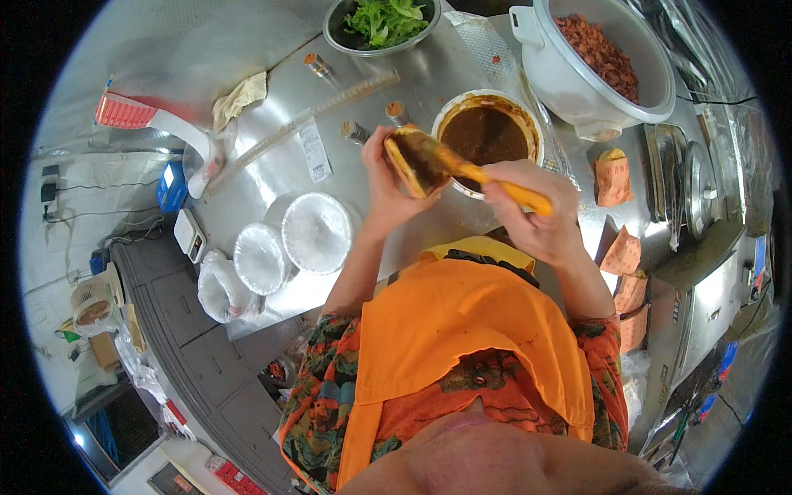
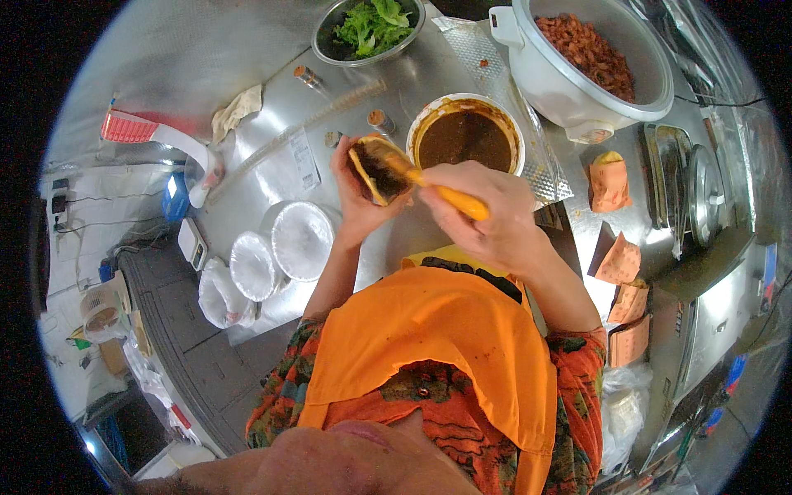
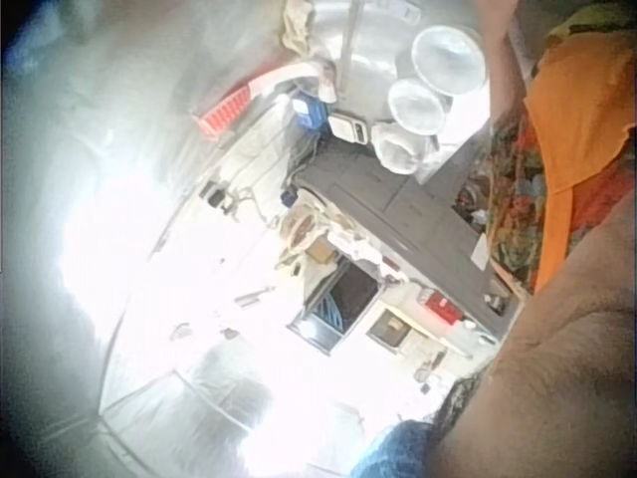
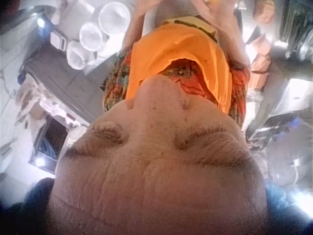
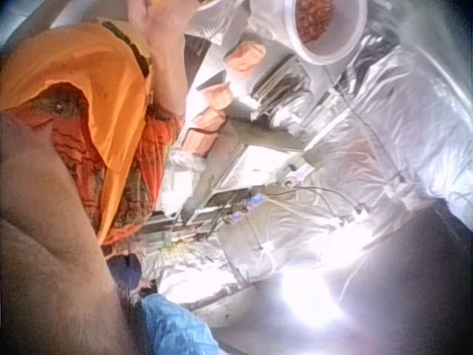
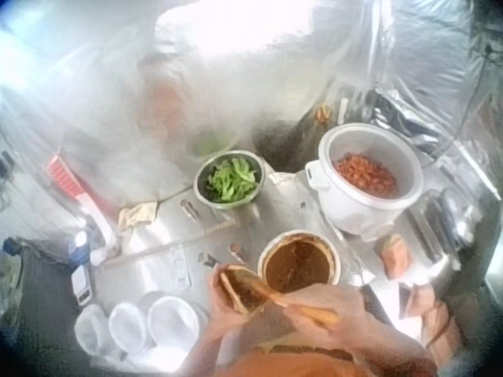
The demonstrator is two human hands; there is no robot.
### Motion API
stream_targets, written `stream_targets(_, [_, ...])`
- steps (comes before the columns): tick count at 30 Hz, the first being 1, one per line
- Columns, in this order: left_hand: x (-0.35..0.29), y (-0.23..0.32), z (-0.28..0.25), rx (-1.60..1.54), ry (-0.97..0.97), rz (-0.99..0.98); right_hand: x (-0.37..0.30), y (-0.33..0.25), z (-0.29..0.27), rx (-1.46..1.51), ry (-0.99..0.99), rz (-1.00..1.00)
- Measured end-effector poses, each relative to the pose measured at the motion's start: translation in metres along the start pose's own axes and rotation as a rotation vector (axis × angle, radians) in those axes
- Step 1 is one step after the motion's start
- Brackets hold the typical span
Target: The person assembles tacos by spreading sauce on tortillas, adding lettuce and cooked meat, and placing them into containers. The person uses tongs to handle the lettuce and meat, and a spoon to apply sauce.
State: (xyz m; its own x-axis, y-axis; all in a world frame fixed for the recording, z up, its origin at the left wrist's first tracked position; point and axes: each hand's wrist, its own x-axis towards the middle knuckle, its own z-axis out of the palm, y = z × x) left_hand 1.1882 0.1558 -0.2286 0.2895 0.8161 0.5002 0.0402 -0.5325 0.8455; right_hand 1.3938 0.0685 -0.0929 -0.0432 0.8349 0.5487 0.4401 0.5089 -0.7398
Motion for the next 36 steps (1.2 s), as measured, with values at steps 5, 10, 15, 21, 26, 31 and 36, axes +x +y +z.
stream_targets(5, [-0.003,-0.009,0.001,-0.149,0.032,-0.065,0.003,-0.007,-0.004,0.093,-0.110,-0.004])
stream_targets(10, [-0.004,-0.011,-0.001,-0.144,0.049,-0.055,0.010,-0.009,0.001,-0.048,-0.116,-0.094])
stream_targets(15, [-0.009,-0.026,-0.014,-0.003,0.108,-0.031,0.003,-0.014,0.006,-0.050,-0.024,-0.103])
stream_targets(21, [-0.012,-0.005,-0.017,0.093,0.109,-0.186,-0.004,0.001,0.006,-0.001,-0.005,0.065])
stream_targets(26, [-0.032,-0.044,-0.030,-0.339,0.214,-0.283,-0.040,0.076,0.003,-0.429,-0.284,0.065])
stream_targets(31, [-0.046,-0.052,-0.055,-0.533,0.169,-0.316,-0.062,0.071,-0.106,-0.278,0.005,0.323])
stream_targets(36, [-0.066,-0.039,-0.058,-0.681,0.503,-0.450,-0.159,0.204,-0.324,-0.886,0.399,0.863])
